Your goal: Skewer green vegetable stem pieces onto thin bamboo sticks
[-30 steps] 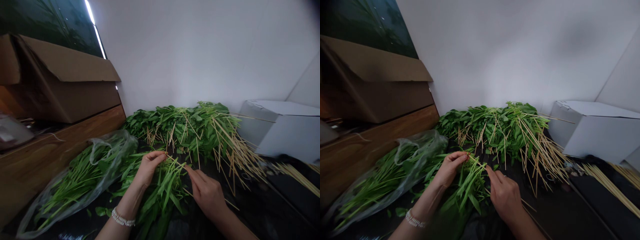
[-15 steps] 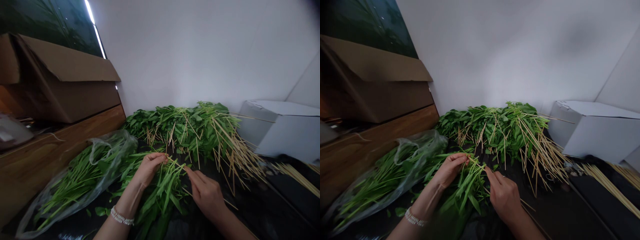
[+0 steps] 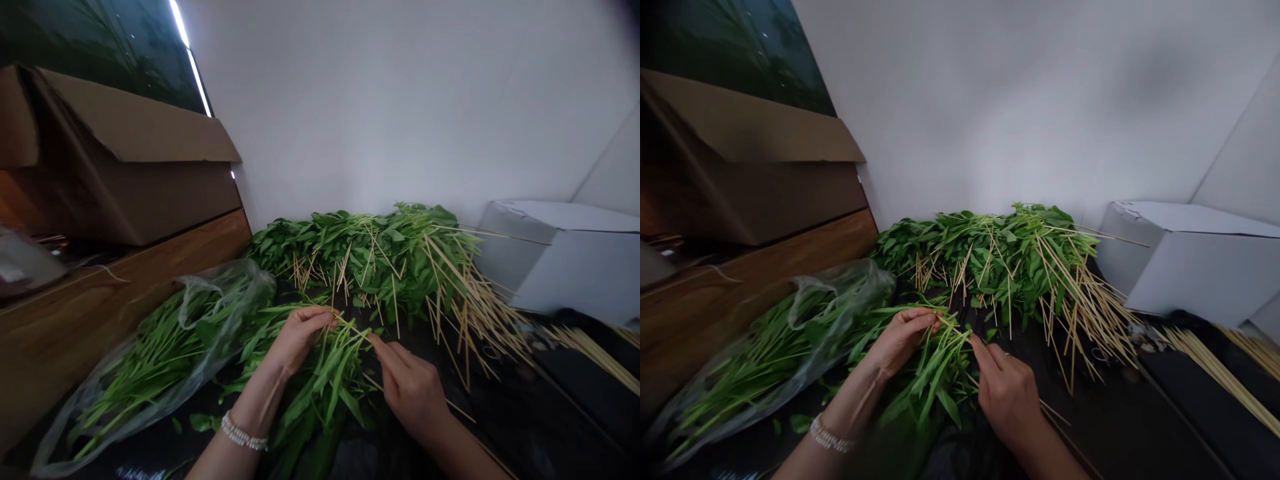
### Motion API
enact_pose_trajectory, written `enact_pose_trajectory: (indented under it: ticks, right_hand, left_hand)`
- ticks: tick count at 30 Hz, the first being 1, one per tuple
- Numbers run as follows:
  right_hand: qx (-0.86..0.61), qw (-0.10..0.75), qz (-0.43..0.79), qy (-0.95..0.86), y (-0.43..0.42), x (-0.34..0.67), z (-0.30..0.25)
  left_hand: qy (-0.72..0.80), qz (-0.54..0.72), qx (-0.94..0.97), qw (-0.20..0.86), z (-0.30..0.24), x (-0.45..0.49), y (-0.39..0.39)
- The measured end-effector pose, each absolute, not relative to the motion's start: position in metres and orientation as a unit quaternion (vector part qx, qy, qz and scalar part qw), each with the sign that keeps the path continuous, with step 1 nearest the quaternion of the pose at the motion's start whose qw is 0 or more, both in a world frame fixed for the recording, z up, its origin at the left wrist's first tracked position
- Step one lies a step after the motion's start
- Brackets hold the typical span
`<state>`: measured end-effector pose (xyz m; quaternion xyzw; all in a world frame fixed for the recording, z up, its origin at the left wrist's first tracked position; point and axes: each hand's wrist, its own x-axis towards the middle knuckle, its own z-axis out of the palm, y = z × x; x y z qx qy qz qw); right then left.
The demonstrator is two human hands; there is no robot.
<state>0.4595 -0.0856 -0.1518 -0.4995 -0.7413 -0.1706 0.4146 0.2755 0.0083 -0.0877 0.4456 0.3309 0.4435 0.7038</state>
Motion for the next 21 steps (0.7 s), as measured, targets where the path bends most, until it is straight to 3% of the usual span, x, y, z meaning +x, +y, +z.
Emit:
enact_pose_trajectory:
  ticks: [21]
  right_hand:
    - [-0.506, 0.413, -0.188, -0.734, -0.085, 0.453, -0.146]
  left_hand:
    - [0.344, 0.404, 0.565, 0.632, -0.095, 0.284, -0.002]
